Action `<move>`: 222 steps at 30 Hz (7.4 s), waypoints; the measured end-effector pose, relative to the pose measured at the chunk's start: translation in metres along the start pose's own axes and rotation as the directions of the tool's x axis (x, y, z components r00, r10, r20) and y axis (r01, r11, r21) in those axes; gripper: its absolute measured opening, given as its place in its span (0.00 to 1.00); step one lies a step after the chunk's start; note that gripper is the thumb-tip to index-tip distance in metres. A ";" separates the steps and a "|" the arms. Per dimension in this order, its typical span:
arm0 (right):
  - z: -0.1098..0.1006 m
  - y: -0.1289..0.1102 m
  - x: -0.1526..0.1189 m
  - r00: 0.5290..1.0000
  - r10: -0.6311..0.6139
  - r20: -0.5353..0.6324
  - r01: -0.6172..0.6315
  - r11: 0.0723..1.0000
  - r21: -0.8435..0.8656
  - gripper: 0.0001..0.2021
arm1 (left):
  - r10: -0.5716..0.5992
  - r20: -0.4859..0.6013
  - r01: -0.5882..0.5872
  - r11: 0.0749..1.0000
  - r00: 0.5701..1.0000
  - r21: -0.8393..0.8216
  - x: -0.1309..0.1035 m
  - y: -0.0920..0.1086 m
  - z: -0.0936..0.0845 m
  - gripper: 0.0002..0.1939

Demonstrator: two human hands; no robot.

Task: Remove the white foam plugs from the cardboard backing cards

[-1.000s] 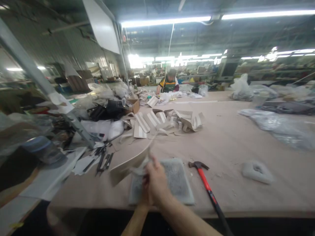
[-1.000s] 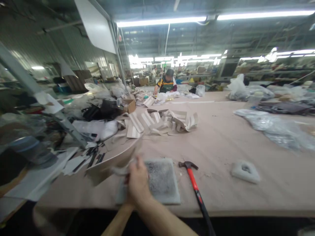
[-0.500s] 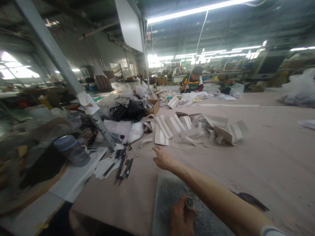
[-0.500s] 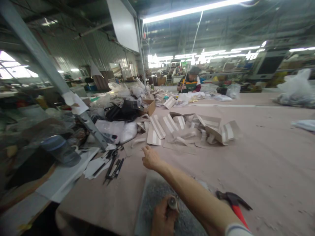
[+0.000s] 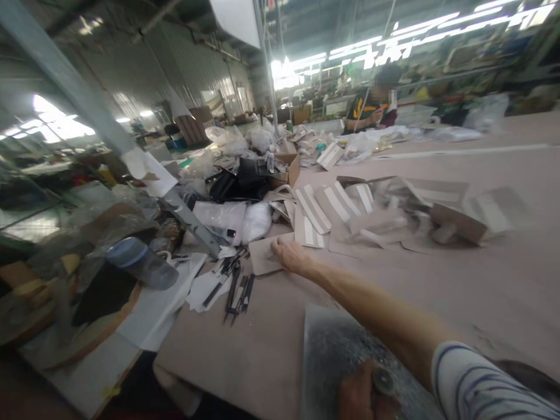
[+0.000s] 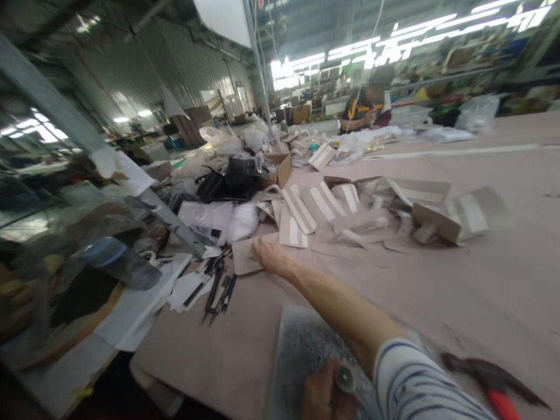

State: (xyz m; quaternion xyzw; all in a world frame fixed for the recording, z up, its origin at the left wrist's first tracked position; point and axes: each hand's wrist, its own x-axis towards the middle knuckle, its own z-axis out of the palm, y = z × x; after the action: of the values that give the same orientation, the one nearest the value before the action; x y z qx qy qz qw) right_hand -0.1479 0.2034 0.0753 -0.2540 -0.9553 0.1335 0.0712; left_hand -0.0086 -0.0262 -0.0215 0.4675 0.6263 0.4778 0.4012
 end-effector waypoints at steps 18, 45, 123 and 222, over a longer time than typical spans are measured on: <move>-0.020 -0.039 -0.411 0.683 0.716 -0.144 -0.690 0.698 0.192 0.19 | 0.086 -0.126 -0.089 0.996 0.988 -0.025 -0.005 0.010 -0.015 0.16; 0.016 -0.069 -0.441 0.721 0.683 0.118 -0.693 0.714 0.104 0.19 | 0.106 0.259 -0.059 0.982 0.960 -0.182 0.002 0.033 0.058 0.15; -0.022 -0.041 -0.444 0.973 0.228 -0.018 -0.220 0.911 -0.350 0.08 | 0.097 -0.149 -0.148 0.911 0.984 -0.385 0.021 0.063 0.036 0.19; -0.013 -0.035 -0.450 0.631 0.774 -0.045 -0.538 0.479 0.694 0.22 | 0.098 -0.134 -0.115 0.986 0.986 -0.123 -0.011 0.009 0.011 0.24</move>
State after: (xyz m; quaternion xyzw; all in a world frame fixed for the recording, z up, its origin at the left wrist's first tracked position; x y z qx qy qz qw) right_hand 0.2262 -0.0498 0.0674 -0.5868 -0.6474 0.4090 0.2630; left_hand 0.0063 -0.0336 -0.0148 0.4418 0.5921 0.5673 0.3641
